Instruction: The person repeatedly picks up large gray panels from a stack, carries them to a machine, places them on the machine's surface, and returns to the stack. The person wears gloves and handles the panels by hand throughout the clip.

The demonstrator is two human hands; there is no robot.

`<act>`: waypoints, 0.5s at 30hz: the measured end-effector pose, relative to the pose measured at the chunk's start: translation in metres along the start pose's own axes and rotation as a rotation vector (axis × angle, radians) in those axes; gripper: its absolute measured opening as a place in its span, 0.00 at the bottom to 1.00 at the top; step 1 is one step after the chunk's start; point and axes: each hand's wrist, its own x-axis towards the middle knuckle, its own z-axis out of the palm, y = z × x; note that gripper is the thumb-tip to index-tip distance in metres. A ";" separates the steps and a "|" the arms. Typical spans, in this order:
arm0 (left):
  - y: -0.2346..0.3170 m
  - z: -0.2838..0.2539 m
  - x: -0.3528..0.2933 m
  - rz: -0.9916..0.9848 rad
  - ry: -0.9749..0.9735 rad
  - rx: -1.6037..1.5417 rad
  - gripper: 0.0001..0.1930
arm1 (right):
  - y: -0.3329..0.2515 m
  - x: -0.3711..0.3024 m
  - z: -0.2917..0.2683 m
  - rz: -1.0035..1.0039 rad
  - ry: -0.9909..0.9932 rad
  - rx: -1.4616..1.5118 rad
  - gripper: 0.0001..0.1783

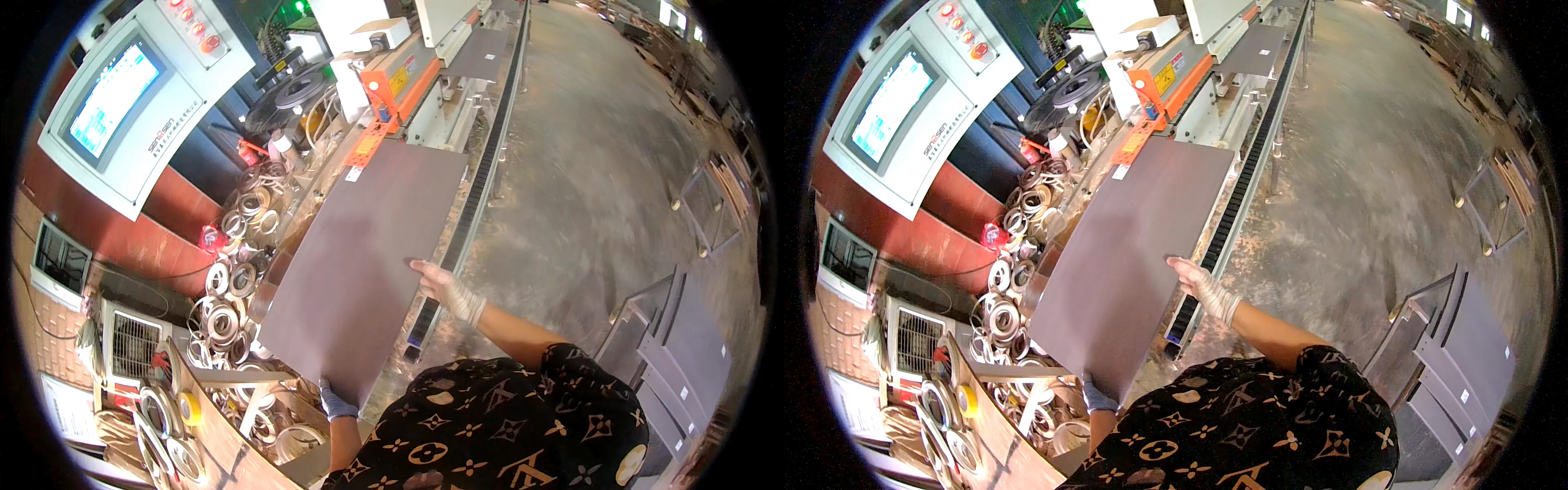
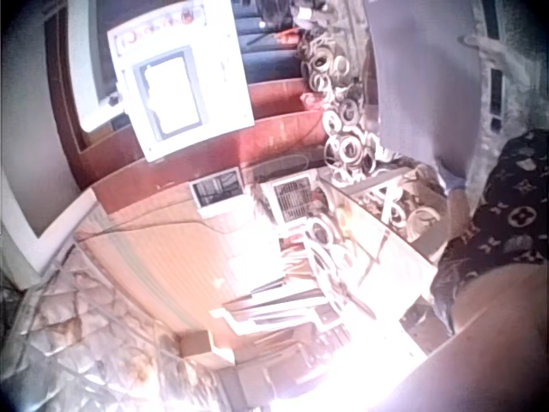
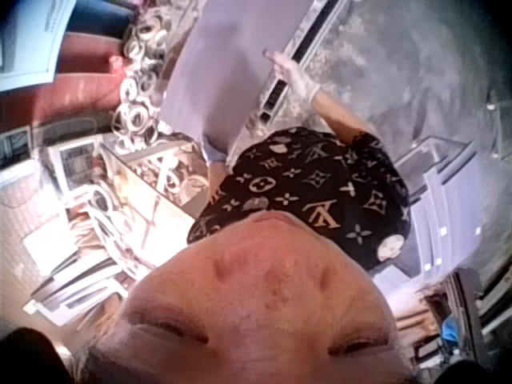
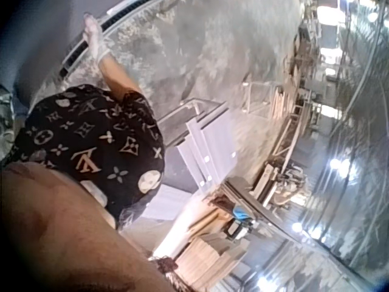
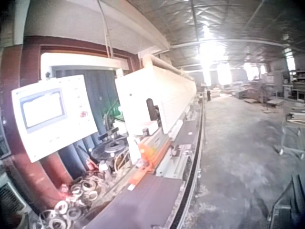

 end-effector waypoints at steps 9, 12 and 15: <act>-0.002 0.013 0.014 -0.023 -0.073 0.095 0.28 | -0.031 -0.012 0.006 -0.003 0.095 -0.160 0.42; -0.005 0.022 0.025 -0.050 -0.104 0.155 0.27 | -0.049 -0.018 0.012 -0.019 0.072 -0.239 0.43; -0.004 0.045 0.038 -0.066 -0.132 0.234 0.27 | -0.042 0.018 -0.009 -0.081 0.056 -0.080 0.40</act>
